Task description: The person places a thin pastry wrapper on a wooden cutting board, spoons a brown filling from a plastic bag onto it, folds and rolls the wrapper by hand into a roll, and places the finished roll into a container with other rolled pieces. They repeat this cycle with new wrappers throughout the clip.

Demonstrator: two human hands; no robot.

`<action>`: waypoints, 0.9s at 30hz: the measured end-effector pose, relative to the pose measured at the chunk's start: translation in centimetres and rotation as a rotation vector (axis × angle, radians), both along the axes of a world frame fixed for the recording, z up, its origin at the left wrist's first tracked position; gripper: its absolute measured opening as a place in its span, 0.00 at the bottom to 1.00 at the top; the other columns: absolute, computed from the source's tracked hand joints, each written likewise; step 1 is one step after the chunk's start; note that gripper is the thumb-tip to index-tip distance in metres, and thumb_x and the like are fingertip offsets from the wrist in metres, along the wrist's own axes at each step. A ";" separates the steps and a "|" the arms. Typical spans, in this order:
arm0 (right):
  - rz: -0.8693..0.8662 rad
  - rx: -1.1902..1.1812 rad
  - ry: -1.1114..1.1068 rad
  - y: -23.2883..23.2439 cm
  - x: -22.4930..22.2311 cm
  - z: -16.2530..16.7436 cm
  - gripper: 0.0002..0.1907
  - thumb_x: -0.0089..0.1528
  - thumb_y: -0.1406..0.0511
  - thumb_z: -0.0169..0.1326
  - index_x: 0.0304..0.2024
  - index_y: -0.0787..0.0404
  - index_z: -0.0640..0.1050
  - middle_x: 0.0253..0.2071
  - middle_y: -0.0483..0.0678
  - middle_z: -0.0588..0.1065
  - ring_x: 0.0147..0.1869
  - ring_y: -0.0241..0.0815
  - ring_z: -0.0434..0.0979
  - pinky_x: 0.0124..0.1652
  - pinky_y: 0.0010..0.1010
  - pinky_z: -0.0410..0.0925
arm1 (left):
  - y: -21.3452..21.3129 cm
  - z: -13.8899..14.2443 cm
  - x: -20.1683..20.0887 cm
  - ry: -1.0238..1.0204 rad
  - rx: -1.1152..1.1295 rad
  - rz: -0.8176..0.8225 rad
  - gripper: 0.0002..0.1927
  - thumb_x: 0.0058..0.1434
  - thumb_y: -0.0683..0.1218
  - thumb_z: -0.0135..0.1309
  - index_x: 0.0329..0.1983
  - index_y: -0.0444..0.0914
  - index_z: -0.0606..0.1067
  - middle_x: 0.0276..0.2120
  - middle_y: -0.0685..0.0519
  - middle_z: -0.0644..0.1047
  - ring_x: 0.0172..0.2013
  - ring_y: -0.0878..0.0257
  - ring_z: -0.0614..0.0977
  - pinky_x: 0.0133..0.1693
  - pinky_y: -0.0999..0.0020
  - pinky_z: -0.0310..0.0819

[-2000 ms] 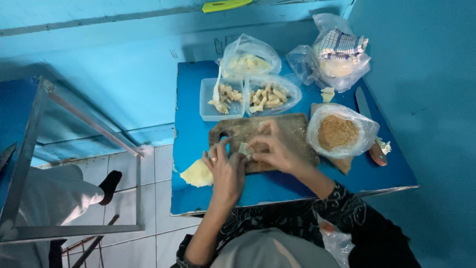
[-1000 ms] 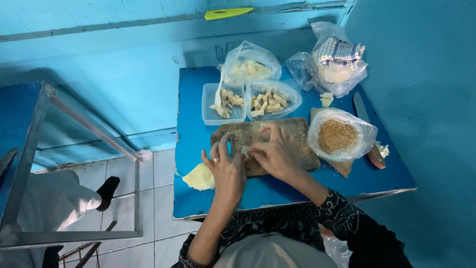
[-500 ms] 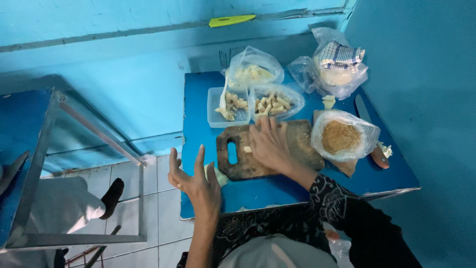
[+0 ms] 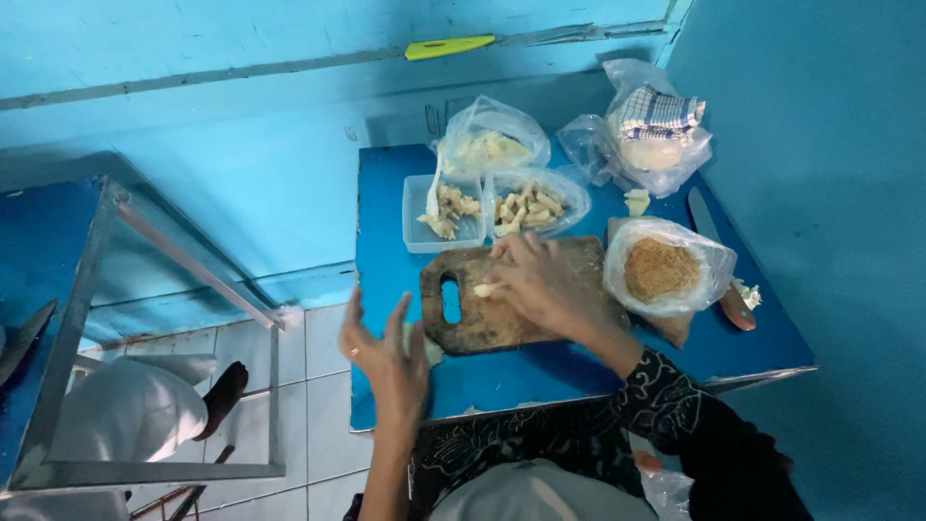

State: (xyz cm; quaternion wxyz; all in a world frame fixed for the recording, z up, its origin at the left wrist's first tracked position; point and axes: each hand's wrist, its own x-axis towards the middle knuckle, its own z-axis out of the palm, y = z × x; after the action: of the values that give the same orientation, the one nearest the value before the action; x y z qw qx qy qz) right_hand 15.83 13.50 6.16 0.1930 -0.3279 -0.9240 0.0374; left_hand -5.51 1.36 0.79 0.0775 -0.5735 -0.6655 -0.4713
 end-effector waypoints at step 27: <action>-0.354 -0.043 0.139 8.3 2.5 -0.4 0.20 0.57 0.53 0.64 0.45 0.58 0.80 0.33 0.53 0.80 0.35 0.54 0.80 0.35 0.45 0.70 | -1.0 0.6 0.5 -0.050 -0.052 -0.163 0.26 0.55 0.46 0.66 0.58 0.42 0.78 0.70 0.34 0.57 0.63 0.38 0.62 0.61 0.45 0.54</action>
State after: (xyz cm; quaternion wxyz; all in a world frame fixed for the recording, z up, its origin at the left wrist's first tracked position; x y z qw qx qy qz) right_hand 18.30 21.76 5.79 0.2530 -0.4861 -0.8353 0.0452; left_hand -5.04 0.40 1.37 0.0074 -0.6156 -0.6305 -0.4727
